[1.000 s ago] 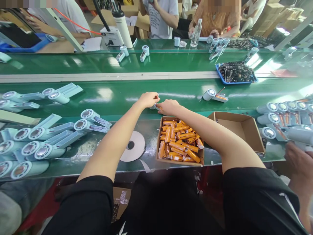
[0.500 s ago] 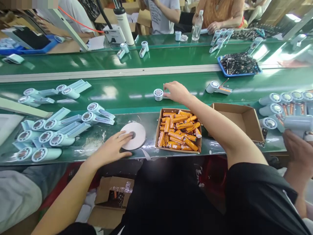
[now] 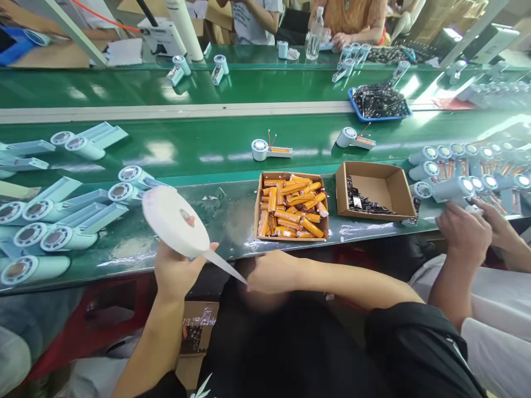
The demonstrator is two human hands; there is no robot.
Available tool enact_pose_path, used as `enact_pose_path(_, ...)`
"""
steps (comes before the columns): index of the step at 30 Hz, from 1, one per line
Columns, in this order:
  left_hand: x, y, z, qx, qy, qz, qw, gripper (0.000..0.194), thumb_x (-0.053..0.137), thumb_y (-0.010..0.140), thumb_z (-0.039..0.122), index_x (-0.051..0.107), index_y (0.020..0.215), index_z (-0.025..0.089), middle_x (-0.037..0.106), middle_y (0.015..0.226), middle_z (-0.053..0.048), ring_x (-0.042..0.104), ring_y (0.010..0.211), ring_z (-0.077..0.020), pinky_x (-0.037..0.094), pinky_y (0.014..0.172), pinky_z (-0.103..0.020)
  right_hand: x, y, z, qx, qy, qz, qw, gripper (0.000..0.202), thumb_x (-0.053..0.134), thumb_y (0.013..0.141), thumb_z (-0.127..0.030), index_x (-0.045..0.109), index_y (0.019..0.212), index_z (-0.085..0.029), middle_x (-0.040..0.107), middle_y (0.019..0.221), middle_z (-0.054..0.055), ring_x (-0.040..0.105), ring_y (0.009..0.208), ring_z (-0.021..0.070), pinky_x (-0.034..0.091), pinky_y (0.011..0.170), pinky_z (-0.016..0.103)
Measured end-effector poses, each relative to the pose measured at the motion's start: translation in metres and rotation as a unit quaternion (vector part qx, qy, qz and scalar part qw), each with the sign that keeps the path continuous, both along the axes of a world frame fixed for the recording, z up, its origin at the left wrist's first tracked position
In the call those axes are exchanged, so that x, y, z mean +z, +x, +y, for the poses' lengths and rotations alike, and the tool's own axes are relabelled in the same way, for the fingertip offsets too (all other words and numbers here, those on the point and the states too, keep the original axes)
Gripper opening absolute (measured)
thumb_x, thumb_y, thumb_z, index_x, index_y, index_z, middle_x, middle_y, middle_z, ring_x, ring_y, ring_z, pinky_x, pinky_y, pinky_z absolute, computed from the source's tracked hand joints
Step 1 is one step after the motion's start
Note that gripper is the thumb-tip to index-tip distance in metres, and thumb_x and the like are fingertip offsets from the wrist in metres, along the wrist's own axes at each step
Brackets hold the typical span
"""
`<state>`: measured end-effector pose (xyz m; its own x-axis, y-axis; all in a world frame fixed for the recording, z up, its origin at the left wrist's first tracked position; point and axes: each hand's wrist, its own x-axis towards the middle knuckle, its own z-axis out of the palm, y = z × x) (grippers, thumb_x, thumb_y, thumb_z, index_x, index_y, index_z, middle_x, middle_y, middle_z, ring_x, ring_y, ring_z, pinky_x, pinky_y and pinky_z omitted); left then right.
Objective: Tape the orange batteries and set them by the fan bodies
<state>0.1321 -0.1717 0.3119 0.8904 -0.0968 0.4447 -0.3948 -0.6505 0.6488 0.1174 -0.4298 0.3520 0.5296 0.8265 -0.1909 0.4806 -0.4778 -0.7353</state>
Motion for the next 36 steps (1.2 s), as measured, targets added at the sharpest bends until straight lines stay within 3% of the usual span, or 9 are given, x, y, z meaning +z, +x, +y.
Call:
enact_pose_path(3, -0.004, 0.000, -0.004, 0.033, -0.088, 0.042, 0.995, 0.066, 0.077, 0.090, 0.041, 0.050, 0.148, 0.028, 0.056, 0.146, -0.014, 0.061, 0.132, -0.0297, 0.062, 0.099, -0.038, 0.008, 0.019, -0.023, -0.044, -0.061, -0.124, 0.989, 0.027, 0.057, 0.103, -0.037, 0.078, 0.118, -0.027, 0.080, 0.092, 0.004, 0.068, 0.073, 0.0171, 0.047, 0.069, 0.028)
enact_pose_path(6, -0.005, 0.000, -0.012, 0.008, -0.059, 0.058, 0.997, 0.064, 0.079, 0.088, 0.041, 0.055, 0.145, 0.028, 0.053, 0.148, -0.014, 0.055, 0.139, -0.0324, 0.065, 0.094, -0.037, 0.019, 0.062, -0.052, -0.122, -0.119, -0.269, 0.948, 0.042, 0.051, 0.101, -0.014, 0.069, 0.137, -0.027, 0.072, 0.131, 0.011, 0.065, 0.112, 0.0251, 0.049, 0.094, 0.036)
enact_pose_path(10, -0.008, 0.003, -0.026, -0.048, 0.023, 0.029, 0.998, 0.062, 0.075, 0.089, 0.031, 0.051, 0.146, 0.028, 0.060, 0.139, -0.014, 0.043, 0.149, -0.0353, 0.062, 0.101, -0.048, 0.018, 0.110, -0.069, -0.115, -0.156, -0.321, 0.927, 0.042, 0.054, 0.096, -0.009, 0.075, 0.126, -0.030, 0.058, 0.152, 0.009, 0.049, 0.133, 0.0357, 0.041, 0.109, 0.054)
enact_pose_path(14, -0.010, 0.005, -0.027, -0.055, 0.086, -0.050, 0.993, 0.064, 0.074, 0.087, 0.019, 0.051, 0.146, 0.028, 0.064, 0.135, -0.013, 0.046, 0.144, -0.0372, 0.053, 0.110, -0.058, 0.017, 0.116, -0.064, -0.219, 0.086, -0.133, 0.963, 0.029, 0.052, 0.103, -0.032, 0.067, 0.126, -0.023, 0.068, 0.132, 0.011, 0.058, 0.123, 0.0281, 0.046, 0.107, 0.048)
enact_pose_path(17, -0.008, 0.004, -0.022, -0.051, 0.128, -0.088, 0.987, 0.068, 0.071, 0.082, 0.010, 0.054, 0.145, 0.028, 0.067, 0.132, -0.013, 0.047, 0.142, -0.0395, 0.048, 0.113, -0.063, 0.021, 0.097, -0.057, -0.307, 0.308, 0.097, 0.895, 0.040, 0.044, 0.106, -0.049, 0.056, 0.133, -0.023, 0.069, 0.111, 0.008, 0.065, 0.093, 0.0192, 0.055, 0.086, 0.036)
enact_pose_path(21, -0.006, 0.000, -0.018, -0.053, 0.182, -0.101, 0.977, 0.070, 0.064, 0.079, 0.003, 0.056, 0.145, 0.027, 0.068, 0.129, -0.013, 0.045, 0.142, -0.0402, 0.044, 0.115, -0.064, 0.022, 0.070, -0.050, -0.311, 0.384, 0.227, 0.839, 0.045, 0.066, 0.095, -0.053, 0.054, 0.128, -0.025, 0.056, 0.082, -0.003, 0.049, 0.062, 0.0115, 0.046, 0.060, 0.025)
enact_pose_path(27, -0.001, -0.005, -0.020, -0.040, 0.214, -0.120, 0.969, 0.067, 0.061, 0.079, 0.001, 0.063, 0.140, 0.027, 0.071, 0.128, -0.011, 0.041, 0.142, -0.0396, 0.047, 0.111, -0.058, 0.030, 0.051, -0.046, -0.313, 0.253, 0.004, 0.915, 0.029, 0.067, 0.096, -0.045, 0.070, 0.116, -0.024, 0.071, 0.110, 0.006, 0.065, 0.098, 0.0209, 0.051, 0.088, 0.033)
enact_pose_path(32, -0.004, -0.009, -0.019, -0.030, 0.233, -0.109, 0.966, 0.066, 0.061, 0.082, 0.004, 0.065, 0.142, 0.031, 0.072, 0.131, -0.008, 0.042, 0.140, -0.0382, 0.052, 0.106, -0.052, 0.039, 0.043, -0.046, -0.329, 0.139, -0.019, 0.934, 0.031, 0.073, 0.089, -0.053, 0.075, 0.089, -0.023, 0.067, 0.073, -0.001, 0.060, 0.070, 0.0183, 0.045, 0.065, 0.029)
enact_pose_path(36, -0.003, -0.011, -0.019, -0.030, 0.239, -0.114, 0.964, 0.070, 0.062, 0.083, 0.004, 0.062, 0.146, 0.034, 0.072, 0.132, -0.005, 0.044, 0.136, -0.0368, 0.050, 0.107, -0.051, 0.040, 0.043, -0.044, -0.308, 0.116, -0.005, 0.944, 0.023, 0.073, 0.090, -0.045, 0.076, 0.087, -0.023, 0.070, 0.074, -0.002, 0.061, 0.072, 0.0174, 0.045, 0.066, 0.027)
